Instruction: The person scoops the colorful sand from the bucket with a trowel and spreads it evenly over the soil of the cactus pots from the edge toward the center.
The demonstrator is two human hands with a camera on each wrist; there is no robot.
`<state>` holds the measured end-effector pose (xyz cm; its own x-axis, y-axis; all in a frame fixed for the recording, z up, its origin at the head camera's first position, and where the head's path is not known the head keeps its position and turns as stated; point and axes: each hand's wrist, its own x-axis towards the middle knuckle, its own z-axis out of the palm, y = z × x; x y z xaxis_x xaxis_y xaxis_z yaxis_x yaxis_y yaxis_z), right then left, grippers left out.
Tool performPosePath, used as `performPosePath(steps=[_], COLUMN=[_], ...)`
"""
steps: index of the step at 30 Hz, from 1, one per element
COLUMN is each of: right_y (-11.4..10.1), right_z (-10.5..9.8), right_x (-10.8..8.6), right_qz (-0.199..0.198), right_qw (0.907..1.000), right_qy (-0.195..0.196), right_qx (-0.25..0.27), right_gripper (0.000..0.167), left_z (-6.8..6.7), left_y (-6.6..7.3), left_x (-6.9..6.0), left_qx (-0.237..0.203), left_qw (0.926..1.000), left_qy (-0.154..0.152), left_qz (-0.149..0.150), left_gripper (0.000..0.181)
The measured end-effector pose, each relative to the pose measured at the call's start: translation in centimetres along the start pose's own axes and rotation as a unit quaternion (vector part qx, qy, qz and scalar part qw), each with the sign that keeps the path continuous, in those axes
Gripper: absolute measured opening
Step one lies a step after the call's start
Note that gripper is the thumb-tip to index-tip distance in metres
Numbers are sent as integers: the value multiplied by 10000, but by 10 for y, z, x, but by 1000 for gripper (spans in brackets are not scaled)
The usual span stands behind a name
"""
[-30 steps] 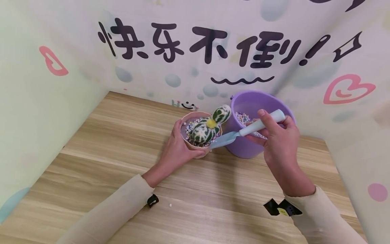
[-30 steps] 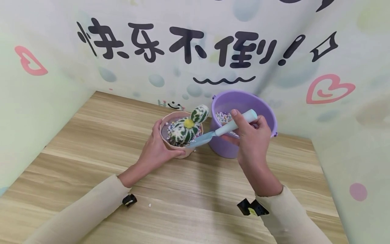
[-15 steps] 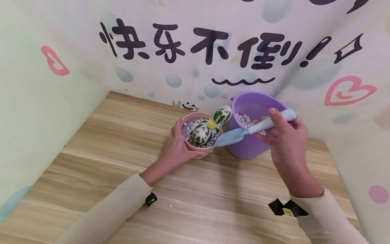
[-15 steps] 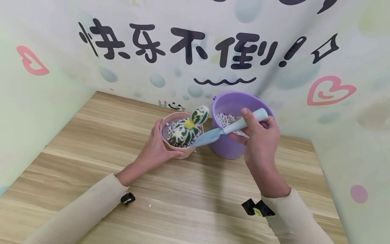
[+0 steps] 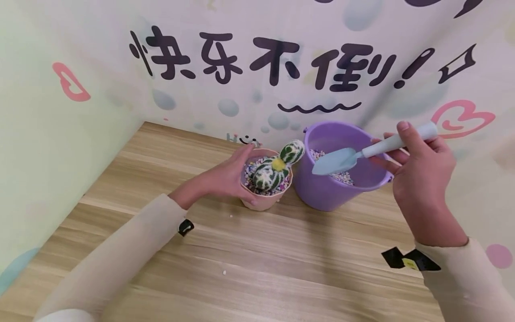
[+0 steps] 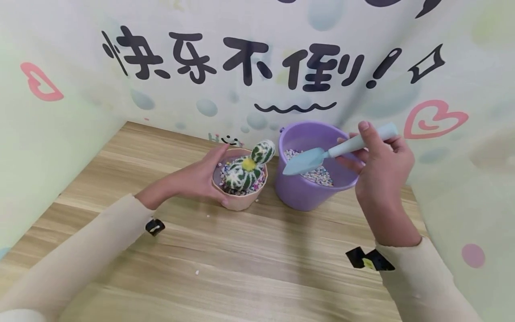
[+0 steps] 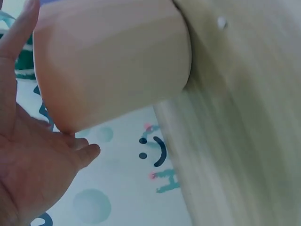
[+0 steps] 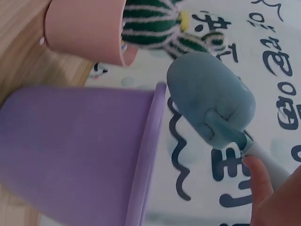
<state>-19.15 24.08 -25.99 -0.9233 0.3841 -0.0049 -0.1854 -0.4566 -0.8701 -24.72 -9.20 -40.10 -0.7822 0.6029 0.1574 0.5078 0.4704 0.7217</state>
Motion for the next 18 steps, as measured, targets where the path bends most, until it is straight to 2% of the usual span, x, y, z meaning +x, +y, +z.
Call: performPosePath(steps=[3, 5, 8, 14, 18], right_y=[-4, -4, -2, 5, 8], right_z=[-3, -4, -7, -14, -16], right_x=[9, 17, 28, 48, 59], right_qz=[-289, -486, -707, -853, -670], right_qw=[9996, 9988, 9974, 9958, 9972], right_qy=[7, 42, 154, 311, 252], right_qx=[3, 0, 0, -101, -204], right_gripper=[39, 39, 40, 41, 42], left_z=[-5, -9, -11, -11, -9], left_y=[0, 0, -1, -4, -5], left_x=[5, 6, 9, 14, 17], left_qx=[401, 704, 823, 832, 737], left_qw=[9986, 9961, 9944, 9940, 9954], left_qy=[-342, -513, -654, -690, -585], left_qz=[-16, -135, -54, 148, 158], left_gripper=[134, 139, 140, 132, 125])
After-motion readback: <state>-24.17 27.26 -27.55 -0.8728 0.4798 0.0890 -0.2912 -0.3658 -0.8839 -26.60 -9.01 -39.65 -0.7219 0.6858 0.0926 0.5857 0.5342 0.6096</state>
